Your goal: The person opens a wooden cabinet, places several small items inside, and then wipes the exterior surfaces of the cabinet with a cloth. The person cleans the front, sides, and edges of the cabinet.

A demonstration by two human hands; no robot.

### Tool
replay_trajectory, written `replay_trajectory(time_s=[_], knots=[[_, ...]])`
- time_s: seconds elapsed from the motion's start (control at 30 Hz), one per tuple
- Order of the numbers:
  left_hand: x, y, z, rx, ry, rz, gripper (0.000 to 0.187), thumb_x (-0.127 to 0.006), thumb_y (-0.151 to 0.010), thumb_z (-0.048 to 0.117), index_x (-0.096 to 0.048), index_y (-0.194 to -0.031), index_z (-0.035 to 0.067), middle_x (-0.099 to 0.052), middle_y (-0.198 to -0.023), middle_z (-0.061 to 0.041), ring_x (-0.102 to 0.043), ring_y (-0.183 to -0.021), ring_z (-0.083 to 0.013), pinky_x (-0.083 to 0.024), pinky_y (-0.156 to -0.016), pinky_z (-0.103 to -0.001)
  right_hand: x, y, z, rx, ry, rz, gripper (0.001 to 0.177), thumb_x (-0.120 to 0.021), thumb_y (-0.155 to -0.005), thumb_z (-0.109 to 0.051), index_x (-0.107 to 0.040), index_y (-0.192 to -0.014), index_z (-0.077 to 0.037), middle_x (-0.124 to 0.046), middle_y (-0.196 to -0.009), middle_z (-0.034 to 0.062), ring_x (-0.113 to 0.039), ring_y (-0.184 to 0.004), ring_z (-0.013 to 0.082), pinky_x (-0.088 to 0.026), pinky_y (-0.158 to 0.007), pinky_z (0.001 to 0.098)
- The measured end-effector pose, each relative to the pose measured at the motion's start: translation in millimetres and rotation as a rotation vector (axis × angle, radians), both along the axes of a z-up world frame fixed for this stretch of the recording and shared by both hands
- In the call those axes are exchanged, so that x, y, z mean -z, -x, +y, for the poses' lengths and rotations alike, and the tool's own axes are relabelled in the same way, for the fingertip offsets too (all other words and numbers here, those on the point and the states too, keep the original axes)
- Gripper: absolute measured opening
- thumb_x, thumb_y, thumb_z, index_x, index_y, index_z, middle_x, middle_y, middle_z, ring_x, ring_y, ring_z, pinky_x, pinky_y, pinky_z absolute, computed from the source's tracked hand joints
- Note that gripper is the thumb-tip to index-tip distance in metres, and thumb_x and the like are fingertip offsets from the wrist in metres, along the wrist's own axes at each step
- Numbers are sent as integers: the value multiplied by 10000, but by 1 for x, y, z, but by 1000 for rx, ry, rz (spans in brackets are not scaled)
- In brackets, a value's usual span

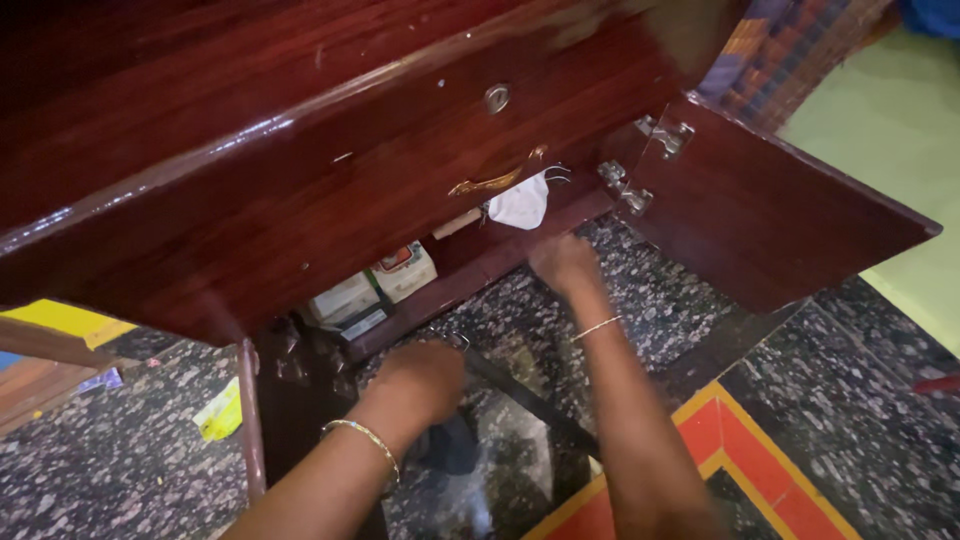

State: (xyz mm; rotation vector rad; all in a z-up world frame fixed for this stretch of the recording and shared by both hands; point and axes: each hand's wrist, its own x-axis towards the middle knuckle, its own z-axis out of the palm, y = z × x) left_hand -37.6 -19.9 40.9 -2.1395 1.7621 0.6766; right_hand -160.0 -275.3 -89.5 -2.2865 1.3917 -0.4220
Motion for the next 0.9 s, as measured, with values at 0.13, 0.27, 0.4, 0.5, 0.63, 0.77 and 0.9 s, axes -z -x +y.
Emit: replay_trajectory(time_s=[0.13,0.27,0.4,0.5,0.63,0.77,0.9], knots=[[-5,2,3,10,-9,-15,276,-659,-882,192,-761,-1086,37,-711,-1173,-217,-695,-1101,-369,-562,-956,-458,-16,-22,16,3,273,-527,473,-675,-805,-161,-697,-1266,-57,-662,-1274,213,-603,-1201,408,-483,-1014,459],[-13,-2,3,-48,-56,-25,266,-646,-884,149,-757,-1105,50,-702,-1200,-206,-697,-1108,-369,-571,-948,-465,8,-27,10,52,300,-138,346,-698,-857,-141,-722,-1199,-95,-668,-1306,154,-527,-1323,383,-379,-1152,464],[-26,-18,-5,-82,53,-118,260,-612,-931,178,-757,-1122,77,-700,-1217,-185,-685,-1145,-354,-567,-952,-455,12,-54,-16,-232,377,-168,461,-751,-768,-106,-700,-1218,-19,-627,-1305,252,-482,-1327,496,-316,-1072,581],[-27,-29,4,-202,76,-181,268,-594,-957,220,-755,-1135,100,-698,-1244,-154,-677,-1172,-338,-576,-949,-446,7,-64,4,-303,320,-472,481,-651,-776,-71,-687,-1252,-20,-661,-1231,230,-598,-1190,423,-461,-1004,489],[-25,-36,3,-302,81,-220,294,-609,-952,257,-731,-1173,106,-681,-1279,-136,-661,-1196,-336,-564,-964,-437,11,-69,74,41,391,-543,173,-617,-849,-67,-746,-964,-75,-729,-1036,167,-679,-988,389,-546,-877,458],[-13,-39,-2,-278,203,-255,289,-603,-924,191,-726,-1171,105,-672,-1274,-143,-620,-1235,-340,-562,-945,-441,37,-49,148,-287,368,-463,98,-647,-888,-85,-721,-953,-88,-699,-982,163,-674,-986,348,-554,-880,441],[-9,-43,-1,-253,161,-233,292,-598,-939,198,-737,-1172,90,-680,-1277,-161,-646,-1220,-335,-568,-955,-432,55,-17,159,-544,240,-174,547,-713,-762,-86,-581,-1277,37,-585,-1214,267,-564,-1135,450,-469,-970,508]])
